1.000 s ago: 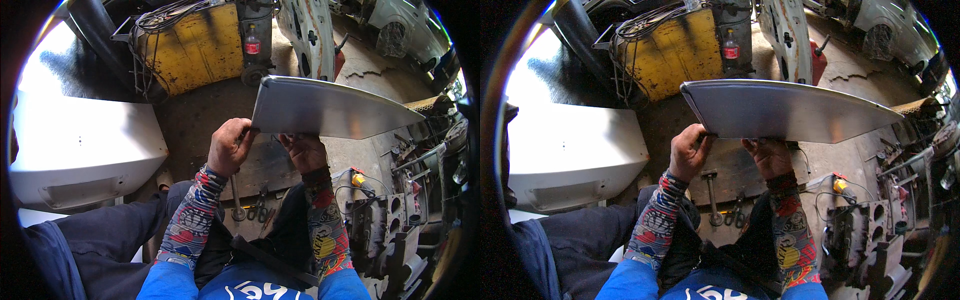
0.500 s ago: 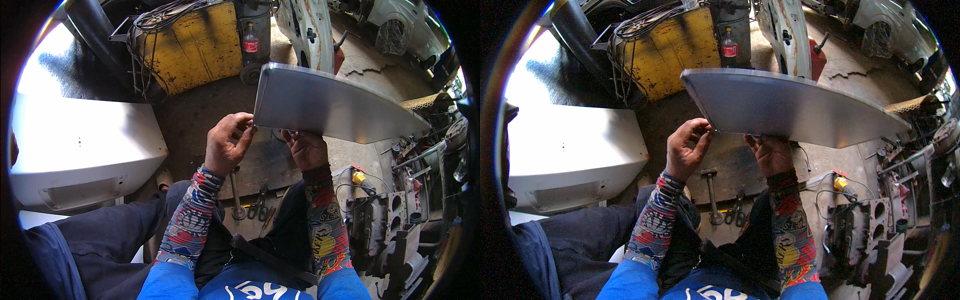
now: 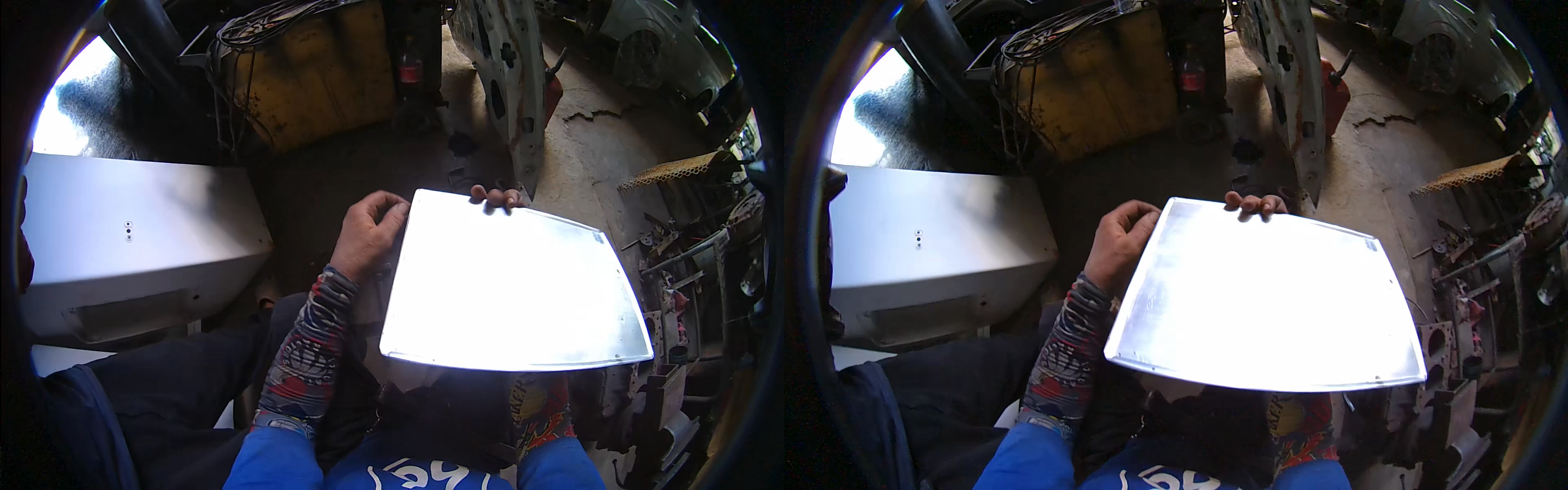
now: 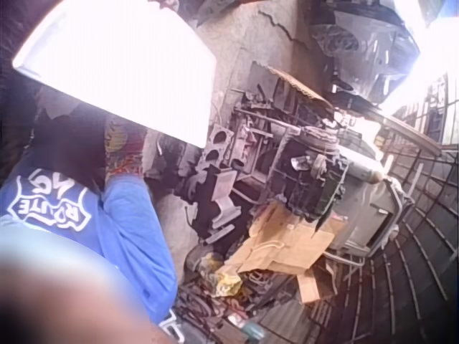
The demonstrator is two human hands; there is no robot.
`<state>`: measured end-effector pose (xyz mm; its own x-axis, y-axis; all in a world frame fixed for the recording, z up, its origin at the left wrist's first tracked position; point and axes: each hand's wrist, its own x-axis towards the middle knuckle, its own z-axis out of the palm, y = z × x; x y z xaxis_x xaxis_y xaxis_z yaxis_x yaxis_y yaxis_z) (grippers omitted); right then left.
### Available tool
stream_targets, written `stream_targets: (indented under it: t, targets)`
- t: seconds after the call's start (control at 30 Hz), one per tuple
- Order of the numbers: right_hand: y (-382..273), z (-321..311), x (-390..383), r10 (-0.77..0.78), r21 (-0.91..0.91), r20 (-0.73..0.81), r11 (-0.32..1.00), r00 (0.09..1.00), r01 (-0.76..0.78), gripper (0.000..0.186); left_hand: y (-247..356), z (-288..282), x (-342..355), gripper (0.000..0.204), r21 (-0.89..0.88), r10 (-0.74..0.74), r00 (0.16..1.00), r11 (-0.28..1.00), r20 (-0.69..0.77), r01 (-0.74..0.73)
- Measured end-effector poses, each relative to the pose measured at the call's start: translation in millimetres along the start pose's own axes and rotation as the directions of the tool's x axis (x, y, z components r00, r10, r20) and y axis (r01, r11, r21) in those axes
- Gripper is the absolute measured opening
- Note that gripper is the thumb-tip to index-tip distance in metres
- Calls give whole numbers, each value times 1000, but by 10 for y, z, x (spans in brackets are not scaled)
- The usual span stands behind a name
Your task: The person holds a rectangular metal panel and uses a metal file to smooth its edges. They then use tin snips to trim a small section of the panel's edge and continue filing the edge.
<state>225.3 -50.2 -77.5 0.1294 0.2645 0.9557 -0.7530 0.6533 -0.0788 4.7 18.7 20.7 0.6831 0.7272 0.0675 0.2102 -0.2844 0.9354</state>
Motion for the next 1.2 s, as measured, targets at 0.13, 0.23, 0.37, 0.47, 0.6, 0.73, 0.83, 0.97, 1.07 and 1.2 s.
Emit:
stream_targets:
  t: [0.13, 0.23, 0.37, 0.47, 0.6, 0.73, 0.83, 0.97, 1.07, 1.2]
  targets:
    - [-160, 123, -46, 128, 48, -100, 991, 987, -124, 53, 14, 33, -30, 40, -272, -119, 936, 938, 330, 215]
    - [-195, 70, -70, 134, 16, -76, 991, 988, -133, 55, 70, 40, -97, 43, -484, -190, 922, 805, 337, 343]
    - [-174, -43, -68, 107, -77, 23, 991, 994, -105, 56, 143, -4, -111, 38, -488, -196, 906, 790, 376, 373]
    - [-208, 46, -89, 208, 102, -136, 975, 969, -195, 57, 161, -27, -82, 38, -420, -197, 908, 836, 370, 353]
    - [-316, 293, -103, 320, 311, -303, 924, 897, -225, 59, 163, -29, -69, 43, -321, -205, 901, 885, 382, 338]
    - [-366, 394, -77, 382, 458, -419, 872, 824, -172, 61, 166, 6, -68, 41, -276, -245, 895, 891, 373, 360]
    - [-324, 320, -57, 367, 392, -359, 894, 858, -218, 62, 163, 44, -74, 36, -267, -284, 899, 886, 333, 379]
    - [-207, 246, -71, 303, 325, -302, 924, 904, -201, 62, 155, 71, -87, 38, -152, -297, 916, 926, 271, 345]
    - [-169, 249, -90, 311, 336, -345, 922, 886, -193, 62, 152, 88, -84, 37, -26, -306, 920, 946, 244, 322]
    - [-155, 180, -78, 313, 325, -300, 922, 901, -212, 67, 164, 109, -92, 33, 52, -281, 937, 960, 207, 277]
